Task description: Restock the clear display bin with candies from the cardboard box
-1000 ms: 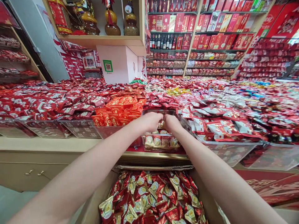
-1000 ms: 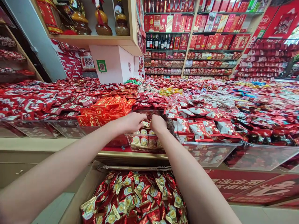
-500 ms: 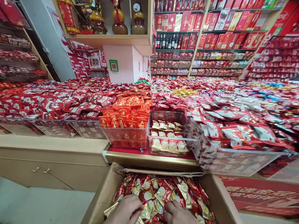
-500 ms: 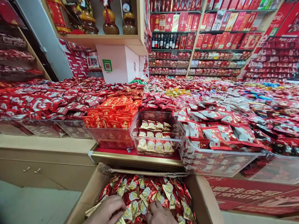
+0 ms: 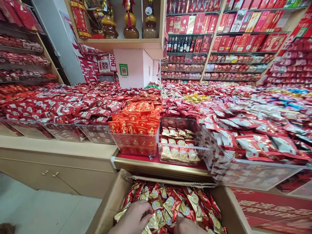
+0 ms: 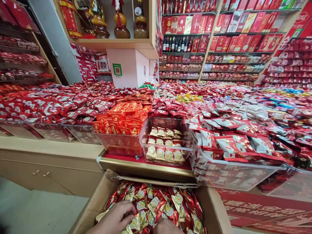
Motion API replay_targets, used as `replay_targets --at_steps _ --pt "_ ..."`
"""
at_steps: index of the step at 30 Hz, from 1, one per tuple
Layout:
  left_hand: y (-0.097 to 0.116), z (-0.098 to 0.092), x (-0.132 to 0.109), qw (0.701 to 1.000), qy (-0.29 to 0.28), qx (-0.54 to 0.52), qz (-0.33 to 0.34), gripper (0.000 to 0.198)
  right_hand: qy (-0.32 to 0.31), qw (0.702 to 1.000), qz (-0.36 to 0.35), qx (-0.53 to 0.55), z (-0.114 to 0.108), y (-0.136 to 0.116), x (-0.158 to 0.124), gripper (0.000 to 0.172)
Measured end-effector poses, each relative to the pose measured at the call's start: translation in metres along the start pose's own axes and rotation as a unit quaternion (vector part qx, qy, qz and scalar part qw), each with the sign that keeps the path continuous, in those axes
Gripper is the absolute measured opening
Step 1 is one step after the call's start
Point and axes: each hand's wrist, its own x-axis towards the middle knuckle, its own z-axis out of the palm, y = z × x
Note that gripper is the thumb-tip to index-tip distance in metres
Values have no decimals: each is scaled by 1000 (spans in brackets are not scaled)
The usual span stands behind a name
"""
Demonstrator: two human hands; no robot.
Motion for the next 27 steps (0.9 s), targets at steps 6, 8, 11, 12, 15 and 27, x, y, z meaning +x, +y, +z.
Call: replay_targets --at_steps 6,8,11,12,15,27 --pt "21 -9 -5 993 -23 -114 -16 17 60 997 -32 48 -38 -26 -12 11" --pt "34 -10 -4 974 -52 -220 -23 32 87 990 -43 104 -48 -37 -17 10" --pt "55 -10 4 931 -54 -360 -14 44 107 969 -72 210 -54 -50 -18 2" --pt "60 -10 8 919 -30 -392 -17 37 118 960 -79 240 -54 -52 -17 6" --pt "71 -13 19 881 44 -468 -54 27 164 928 -79 323 -55 -55 -11 17" --pt "81 -6 21 701 83 -702 -95 24 217 876 -39 429 -56 -57 -16 32"
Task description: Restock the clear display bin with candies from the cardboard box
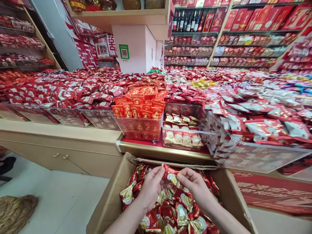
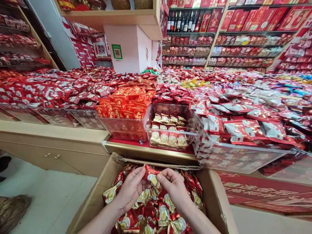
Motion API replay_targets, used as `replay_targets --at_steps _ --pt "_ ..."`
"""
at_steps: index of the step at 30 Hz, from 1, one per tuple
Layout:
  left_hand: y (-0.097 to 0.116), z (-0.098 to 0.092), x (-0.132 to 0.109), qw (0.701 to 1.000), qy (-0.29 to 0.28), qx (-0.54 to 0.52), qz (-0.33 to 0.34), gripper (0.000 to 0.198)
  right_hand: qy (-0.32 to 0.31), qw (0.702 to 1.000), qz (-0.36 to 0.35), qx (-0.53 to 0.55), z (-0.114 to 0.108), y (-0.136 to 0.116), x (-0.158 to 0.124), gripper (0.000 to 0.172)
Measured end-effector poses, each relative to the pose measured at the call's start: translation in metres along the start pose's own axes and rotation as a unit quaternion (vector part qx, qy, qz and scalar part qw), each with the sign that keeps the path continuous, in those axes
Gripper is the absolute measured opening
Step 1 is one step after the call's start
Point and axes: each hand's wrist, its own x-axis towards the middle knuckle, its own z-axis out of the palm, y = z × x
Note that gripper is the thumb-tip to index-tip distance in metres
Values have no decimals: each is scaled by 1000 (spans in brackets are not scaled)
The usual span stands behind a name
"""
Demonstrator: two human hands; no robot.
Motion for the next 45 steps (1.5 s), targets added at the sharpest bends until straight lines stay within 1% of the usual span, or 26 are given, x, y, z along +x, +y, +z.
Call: replay_targets --at_steps 2,4,6,7,8,9,10,11,12,14,16,19,22,24,27,29,31,33,34,36,38,40,41,42,43,45 --pt "-1 0 -1 1000 -8 1 3 25 26 999 -25 -35 -1 3 0 29" --pt "-1 -1 -2 1000 -17 -9 -7 29 47 986 -104 -122 -2 4 -2 21" --pt "0 -1 -3 998 -37 -42 -27 33 31 947 -220 -232 -4 3 -5 10" --pt "1 -1 -4 997 -47 -59 -31 35 10 921 -273 -278 -4 2 -7 10" --pt "1 -1 -5 996 -55 -70 -28 39 -15 898 -312 -311 -4 0 -9 15" --pt "2 -1 -5 995 -58 -73 -18 43 -33 882 -335 -329 -3 -1 -10 19" --pt "3 -1 -6 996 -58 -69 -4 48 -36 878 -342 -334 -3 -2 -11 22" --pt "3 -1 -6 996 -58 -62 10 52 -25 883 -332 -330 -2 -2 -12 23" --pt "3 -2 -6 997 -60 -53 21 56 -7 896 -310 -317 -1 -2 -11 22" --pt "3 -3 -6 997 -65 -35 35 60 22 934 -236 -268 0 2 -9 20" --pt "3 -3 -7 996 -74 -16 37 61 16 965 -152 -211 0 6 -6 22" --pt "2 -3 -8 996 -82 5 22 59 -1 983 -82 -167 -2 11 -2 24" --pt "2 -1 -8 997 -78 -3 3 55 9 985 -71 -158 -5 11 -1 26" --pt "1 -1 -7 999 -45 -1 13 46 8 986 -76 -148 -4 9 -2 25" --pt "-2 -2 -5 997 4 62 50 38 -18 990 -69 -118 0 10 -4 24" --pt "-2 -4 -5 993 -4 103 64 42 -36 992 -62 -105 3 10 -6 22" --pt "-1 -6 -6 992 -19 110 61 43 -41 988 -74 -132 5 6 -9 20" --pt "1 -9 -8 995 -17 88 53 37 -42 973 -109 -199 3 -11 -15 18" --pt "2 -10 -9 996 -12 78 50 33 -41 963 -131 -232 0 -24 -17 17" --pt "3 -12 -10 996 -3 73 47 28 -19 945 -182 -270 -8 -61 -17 14" --pt "2 -13 -9 995 2 93 45 25 36 934 -222 -276 -17 -106 -6 12" --pt "0 -13 -6 992 -3 121 39 24 104 924 -229 -290 -25 -146 18 14" --pt "-2 -13 -5 990 -7 133 36 25 122 922 -215 -299 -28 -162 35 14" --pt "-4 -14 -3 989 -12 144 33 25 119 926 -181 -307 -30 -173 54 14" --pt "-6 -15 -2 987 -16 154 31 26 102 936 -131 -311 -30 -180 73 13" --pt "-13 -18 2 984 -24 171 29 28 33 948 5 -317 -29 -182 110 11"
